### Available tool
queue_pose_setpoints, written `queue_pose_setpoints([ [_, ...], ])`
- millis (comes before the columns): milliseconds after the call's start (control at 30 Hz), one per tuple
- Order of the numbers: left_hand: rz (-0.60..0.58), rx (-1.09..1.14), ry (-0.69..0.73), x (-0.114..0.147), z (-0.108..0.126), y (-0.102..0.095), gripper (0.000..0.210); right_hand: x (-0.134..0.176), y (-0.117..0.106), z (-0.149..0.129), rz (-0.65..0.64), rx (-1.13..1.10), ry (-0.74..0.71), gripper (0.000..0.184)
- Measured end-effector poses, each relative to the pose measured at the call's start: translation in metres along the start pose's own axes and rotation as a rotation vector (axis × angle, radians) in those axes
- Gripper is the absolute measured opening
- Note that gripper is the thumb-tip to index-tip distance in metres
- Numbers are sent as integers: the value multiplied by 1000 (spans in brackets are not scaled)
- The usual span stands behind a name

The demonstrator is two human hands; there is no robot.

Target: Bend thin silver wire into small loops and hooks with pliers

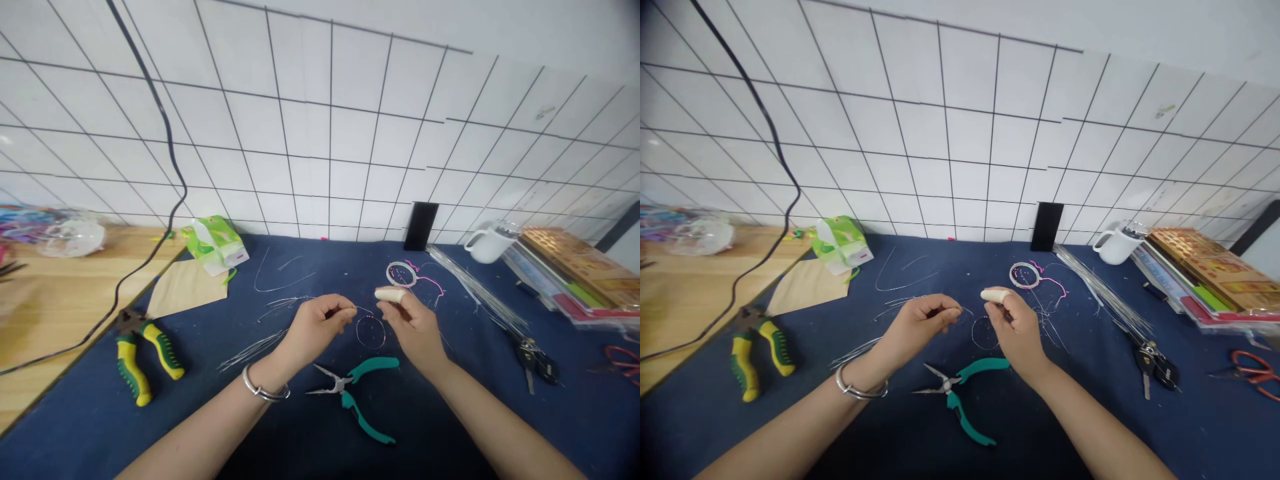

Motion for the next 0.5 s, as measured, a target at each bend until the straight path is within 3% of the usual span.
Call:
queue_pose_setpoints([
  [233,15,-36,-30,0,-1,-2,21,0,4,-8,-120,250,-305,13],
  [500,217,-369,197,6,17,-6,15,4,11,0,-142,339,-319,17],
])
Point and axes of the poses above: each hand's wrist, its own x-axis away from the middle knuckle, its own y-axis out of the palm, z = x × y, the point moved 5 cm from there along -x, towards the middle knuckle, and after that the axes turned 12 degrees about -x, right-handed, at the moved point
